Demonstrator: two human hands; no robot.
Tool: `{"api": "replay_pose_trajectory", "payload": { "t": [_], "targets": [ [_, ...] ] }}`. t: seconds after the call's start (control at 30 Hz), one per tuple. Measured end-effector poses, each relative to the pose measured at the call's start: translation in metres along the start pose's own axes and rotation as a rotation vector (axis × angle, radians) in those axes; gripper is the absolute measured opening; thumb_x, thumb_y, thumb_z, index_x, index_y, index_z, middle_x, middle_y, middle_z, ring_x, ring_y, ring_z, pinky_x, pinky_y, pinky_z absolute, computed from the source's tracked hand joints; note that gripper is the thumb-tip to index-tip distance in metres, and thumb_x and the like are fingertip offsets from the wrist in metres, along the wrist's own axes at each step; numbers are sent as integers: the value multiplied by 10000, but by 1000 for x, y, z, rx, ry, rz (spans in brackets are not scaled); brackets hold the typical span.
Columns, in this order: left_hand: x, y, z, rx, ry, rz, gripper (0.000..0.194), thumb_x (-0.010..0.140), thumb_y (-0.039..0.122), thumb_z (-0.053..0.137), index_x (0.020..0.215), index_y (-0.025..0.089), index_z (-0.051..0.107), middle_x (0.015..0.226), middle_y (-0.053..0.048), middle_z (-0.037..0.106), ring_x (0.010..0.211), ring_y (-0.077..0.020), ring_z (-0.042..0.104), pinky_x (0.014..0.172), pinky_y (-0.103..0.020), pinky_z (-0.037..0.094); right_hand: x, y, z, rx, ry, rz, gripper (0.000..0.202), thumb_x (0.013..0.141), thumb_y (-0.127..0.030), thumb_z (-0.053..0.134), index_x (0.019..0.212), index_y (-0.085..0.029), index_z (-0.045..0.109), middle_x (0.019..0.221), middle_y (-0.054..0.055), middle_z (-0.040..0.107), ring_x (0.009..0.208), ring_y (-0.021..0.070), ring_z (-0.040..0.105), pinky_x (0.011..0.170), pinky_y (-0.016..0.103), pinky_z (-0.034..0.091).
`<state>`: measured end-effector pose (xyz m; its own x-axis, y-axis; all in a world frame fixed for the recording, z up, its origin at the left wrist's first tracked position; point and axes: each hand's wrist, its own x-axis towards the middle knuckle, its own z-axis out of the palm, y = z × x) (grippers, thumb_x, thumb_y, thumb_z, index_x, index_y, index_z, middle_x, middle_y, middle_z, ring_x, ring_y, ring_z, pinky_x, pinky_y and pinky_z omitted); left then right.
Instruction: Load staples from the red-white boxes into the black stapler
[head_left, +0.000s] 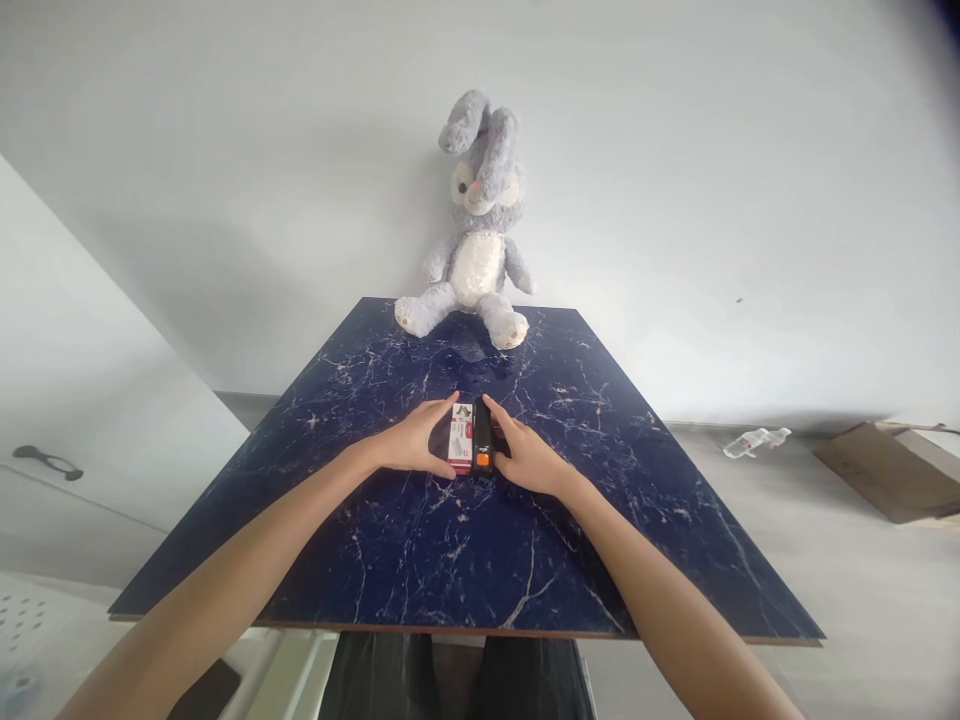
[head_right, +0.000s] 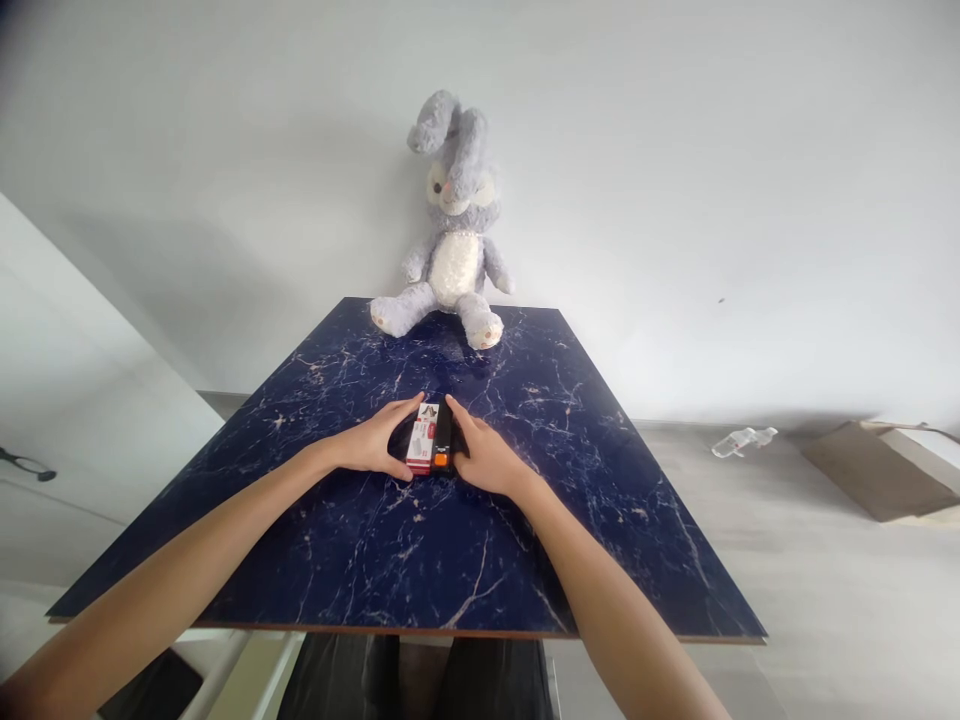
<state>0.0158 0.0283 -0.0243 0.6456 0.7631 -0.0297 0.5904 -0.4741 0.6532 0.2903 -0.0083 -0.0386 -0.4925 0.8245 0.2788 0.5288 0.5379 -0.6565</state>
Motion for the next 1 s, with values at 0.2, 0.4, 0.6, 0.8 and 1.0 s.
{"api": "replay_pose_trajectory", "payload": {
  "t": [0.2,0.4,0.6,0.8,1.0],
  "targets": [
    [-2,1,2,84,35,14,1369,580,647,850,1610,362,-6,1653,-151,171,1449,-424,311,1054,-530,433,0,-2,1,19,4,12,972,750,-64,530,1608,-282,130,1433,128,552,1187,283,634,1025,491,514],
    [28,8,16,135,102,70,1358,564,670,842,1621,284,82,1622,-175,274,1466,-423,281,1117,-532,354,6,16,-6,163,94,115,856,788,-79,463,1587,-270,220,1407,114,585,1130,223,664,969,426,548],
    [157,52,46,241,49,94,1428,540,784,766,1615,153,70,1604,-224,307,1477,-433,257,1178,-535,225,1,94,-62,228,545,452,582,903,-335,440,1474,-227,453,1287,96,667,1055,227,672,940,412,540],
    [264,104,93,267,4,181,1433,543,802,735,1609,126,57,1605,-227,309,1475,-424,271,1186,-522,191,-31,135,-115,-16,894,736,570,945,-530,340,1304,-182,614,1312,149,644,1224,284,586,1076,438,412],
    [267,97,106,260,28,259,1315,642,859,617,1616,165,70,1659,-181,185,1518,-423,141,1198,-529,163,-36,131,-121,-137,1016,702,560,977,-500,278,1308,-165,580,1273,171,645,1202,308,581,1047,479,415]
  ]
}}
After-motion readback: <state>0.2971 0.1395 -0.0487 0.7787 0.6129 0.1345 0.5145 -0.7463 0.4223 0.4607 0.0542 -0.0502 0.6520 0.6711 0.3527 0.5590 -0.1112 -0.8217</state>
